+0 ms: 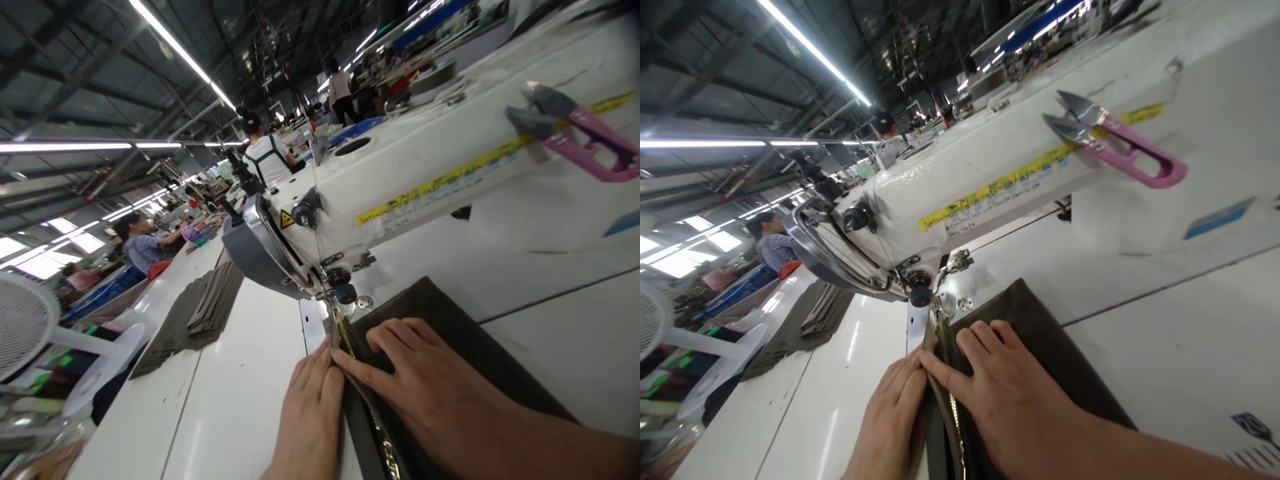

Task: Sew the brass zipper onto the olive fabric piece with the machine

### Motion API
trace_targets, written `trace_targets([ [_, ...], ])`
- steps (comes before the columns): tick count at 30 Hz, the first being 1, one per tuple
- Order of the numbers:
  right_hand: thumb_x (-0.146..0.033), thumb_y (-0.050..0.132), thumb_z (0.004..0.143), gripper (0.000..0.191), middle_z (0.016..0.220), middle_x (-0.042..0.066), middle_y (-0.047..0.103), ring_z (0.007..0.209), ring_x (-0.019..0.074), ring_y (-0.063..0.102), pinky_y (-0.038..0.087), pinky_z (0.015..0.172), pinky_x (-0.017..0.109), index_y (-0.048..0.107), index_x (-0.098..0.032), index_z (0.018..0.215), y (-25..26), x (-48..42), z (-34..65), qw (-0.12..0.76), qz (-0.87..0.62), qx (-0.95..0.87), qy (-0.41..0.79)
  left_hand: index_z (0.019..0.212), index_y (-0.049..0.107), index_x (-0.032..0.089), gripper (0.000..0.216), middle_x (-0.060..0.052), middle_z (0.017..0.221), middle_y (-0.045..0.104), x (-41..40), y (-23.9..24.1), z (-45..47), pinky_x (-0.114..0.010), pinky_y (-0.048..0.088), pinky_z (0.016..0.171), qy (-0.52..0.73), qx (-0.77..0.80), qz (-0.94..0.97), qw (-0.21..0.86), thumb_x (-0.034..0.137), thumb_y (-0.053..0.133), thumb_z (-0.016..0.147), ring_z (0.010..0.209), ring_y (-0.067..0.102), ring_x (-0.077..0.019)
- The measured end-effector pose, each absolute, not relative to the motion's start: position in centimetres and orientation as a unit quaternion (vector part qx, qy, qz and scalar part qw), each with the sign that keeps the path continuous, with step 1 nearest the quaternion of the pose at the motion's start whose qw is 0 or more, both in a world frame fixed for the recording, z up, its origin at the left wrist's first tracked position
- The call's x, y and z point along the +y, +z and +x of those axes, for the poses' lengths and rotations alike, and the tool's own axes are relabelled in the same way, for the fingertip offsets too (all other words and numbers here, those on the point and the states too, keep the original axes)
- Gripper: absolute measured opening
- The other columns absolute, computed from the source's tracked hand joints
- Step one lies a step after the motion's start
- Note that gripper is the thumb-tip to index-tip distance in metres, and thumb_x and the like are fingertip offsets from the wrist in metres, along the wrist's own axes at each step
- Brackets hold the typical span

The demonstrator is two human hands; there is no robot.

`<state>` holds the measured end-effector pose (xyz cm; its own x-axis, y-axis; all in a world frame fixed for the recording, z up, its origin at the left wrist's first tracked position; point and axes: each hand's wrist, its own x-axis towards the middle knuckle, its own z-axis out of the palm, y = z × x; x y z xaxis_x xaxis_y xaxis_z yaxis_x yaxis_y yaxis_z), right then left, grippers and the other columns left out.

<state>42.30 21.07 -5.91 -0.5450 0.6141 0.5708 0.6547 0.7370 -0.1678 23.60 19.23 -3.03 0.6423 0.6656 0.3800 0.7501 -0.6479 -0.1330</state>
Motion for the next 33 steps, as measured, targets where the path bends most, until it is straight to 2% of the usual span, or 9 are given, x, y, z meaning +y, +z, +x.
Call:
trace_targets([
  [16,-0.024,0.055,0.078,0.056,0.094,0.006,0.054,0.087,0.0237,0.045,0.028,0.079,0.04,0.04,-0.027,0.133,-5.6,21.2,42.3,0.301,-0.363,-0.882,0.016,0.107,0.05,0.009,0.027,-0.017,0.1,0.063,19.3,-3.0,23.5,-0.037,0.056,0.076,-0.152,-0.396,-0.893,0.15,0.011,0.03,0.088,0.101,0.059,-0.0242],
  [23,-0.028,0.054,0.08,0.051,0.092,0.006,0.054,0.086,0.0237,0.044,0.027,0.078,0.04,0.043,-0.028,0.13,-5.2,21.2,42.3,0.298,-0.376,-0.877,0.004,0.112,0.051,0.012,0.033,-0.014,0.107,0.062,19.4,-2.7,23.2,-0.038,0.053,0.08,-0.131,-0.383,-0.902,0.148,0.009,0.033,0.085,0.102,0.058,-0.0239],
  [33,-0.027,0.048,0.084,0.048,0.096,0.01,0.055,0.089,0.0251,0.046,0.035,0.077,0.043,0.043,-0.026,0.131,-4.0,21.1,42.8,0.259,-0.375,-0.889,0.042,0.109,0.052,0.012,0.031,-0.015,0.113,0.059,19.7,-2.8,23.0,-0.039,0.053,0.083,-0.118,-0.371,-0.909,0.152,0.009,0.035,0.084,0.108,0.055,-0.0253],
])
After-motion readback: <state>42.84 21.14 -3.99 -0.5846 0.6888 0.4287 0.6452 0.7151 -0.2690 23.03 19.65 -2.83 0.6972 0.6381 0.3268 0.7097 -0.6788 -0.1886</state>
